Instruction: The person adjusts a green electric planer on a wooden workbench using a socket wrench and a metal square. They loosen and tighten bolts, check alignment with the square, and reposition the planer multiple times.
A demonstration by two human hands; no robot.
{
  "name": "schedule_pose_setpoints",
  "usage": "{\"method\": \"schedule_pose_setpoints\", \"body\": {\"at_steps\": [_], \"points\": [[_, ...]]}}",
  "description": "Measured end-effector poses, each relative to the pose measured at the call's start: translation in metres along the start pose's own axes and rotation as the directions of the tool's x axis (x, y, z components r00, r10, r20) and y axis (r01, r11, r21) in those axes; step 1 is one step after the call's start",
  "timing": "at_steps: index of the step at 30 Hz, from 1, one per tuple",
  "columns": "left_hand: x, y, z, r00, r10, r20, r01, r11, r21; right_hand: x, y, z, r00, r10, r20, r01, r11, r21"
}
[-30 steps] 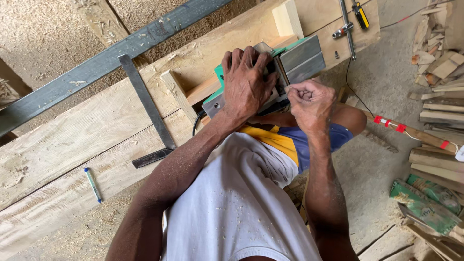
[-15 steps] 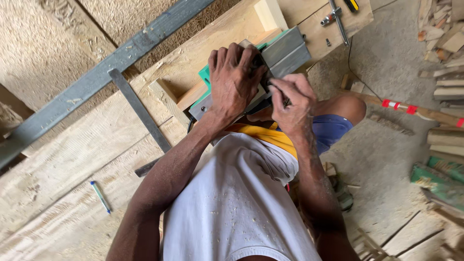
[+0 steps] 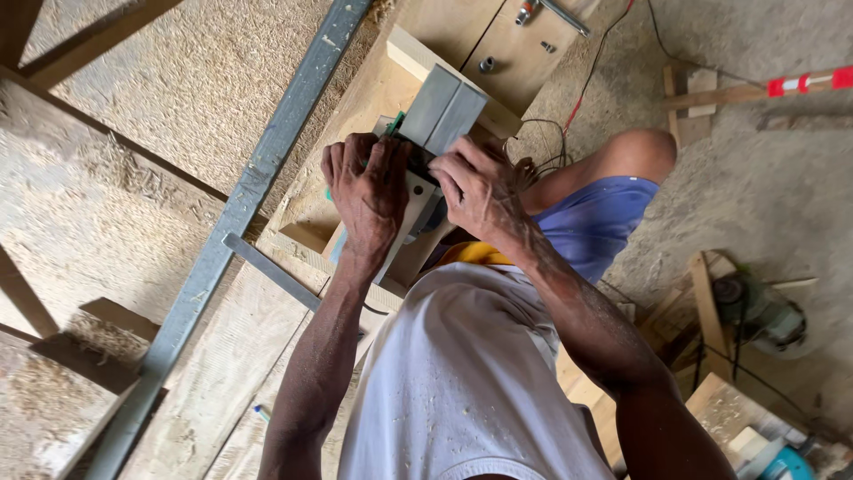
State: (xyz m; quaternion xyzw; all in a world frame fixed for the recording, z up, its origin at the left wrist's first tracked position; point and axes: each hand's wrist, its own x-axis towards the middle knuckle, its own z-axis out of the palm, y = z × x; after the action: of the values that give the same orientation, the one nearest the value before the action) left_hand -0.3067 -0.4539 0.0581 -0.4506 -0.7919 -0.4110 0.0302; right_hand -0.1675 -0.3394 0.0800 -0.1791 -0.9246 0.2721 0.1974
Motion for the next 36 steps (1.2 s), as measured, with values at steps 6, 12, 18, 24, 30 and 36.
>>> {"method": "schedule_pose_setpoints", "body": {"at_steps": [6,12,18,24,30,36], "points": [[0.017,-0.004,-0.002,0.964,0.213,0.159,-0.21,0.977,-0.033,-0.006,0.011,0.001,0.997,-0.001,-0.079,-0.004,0.998,-0.07],[0.024,0.008,-0.008,0.944,0.27,0.191,-0.26,0.962,-0.076,-0.011,0.015,-0.002,0.992,0.027,-0.123,-0.039,0.995,-0.094],[0.012,0.016,0.004,0.98,0.127,0.151,-0.128,0.992,-0.001,-0.017,0.018,0.004,0.981,0.055,-0.185,-0.074,0.992,-0.101],[0.02,0.01,0.01,0.944,0.251,0.215,-0.256,0.967,-0.006,-0.02,0.02,0.011,0.968,0.091,-0.236,-0.13,0.979,-0.154],[0.027,0.001,-0.01,0.903,0.294,0.312,-0.282,0.956,-0.085,-0.024,-0.006,0.004,0.964,0.126,-0.233,-0.145,0.987,-0.068],[0.018,-0.005,-0.003,0.967,0.171,0.191,-0.151,0.982,-0.114,-0.021,0.001,-0.002,0.989,-0.004,-0.148,0.003,1.0,-0.005]]}}
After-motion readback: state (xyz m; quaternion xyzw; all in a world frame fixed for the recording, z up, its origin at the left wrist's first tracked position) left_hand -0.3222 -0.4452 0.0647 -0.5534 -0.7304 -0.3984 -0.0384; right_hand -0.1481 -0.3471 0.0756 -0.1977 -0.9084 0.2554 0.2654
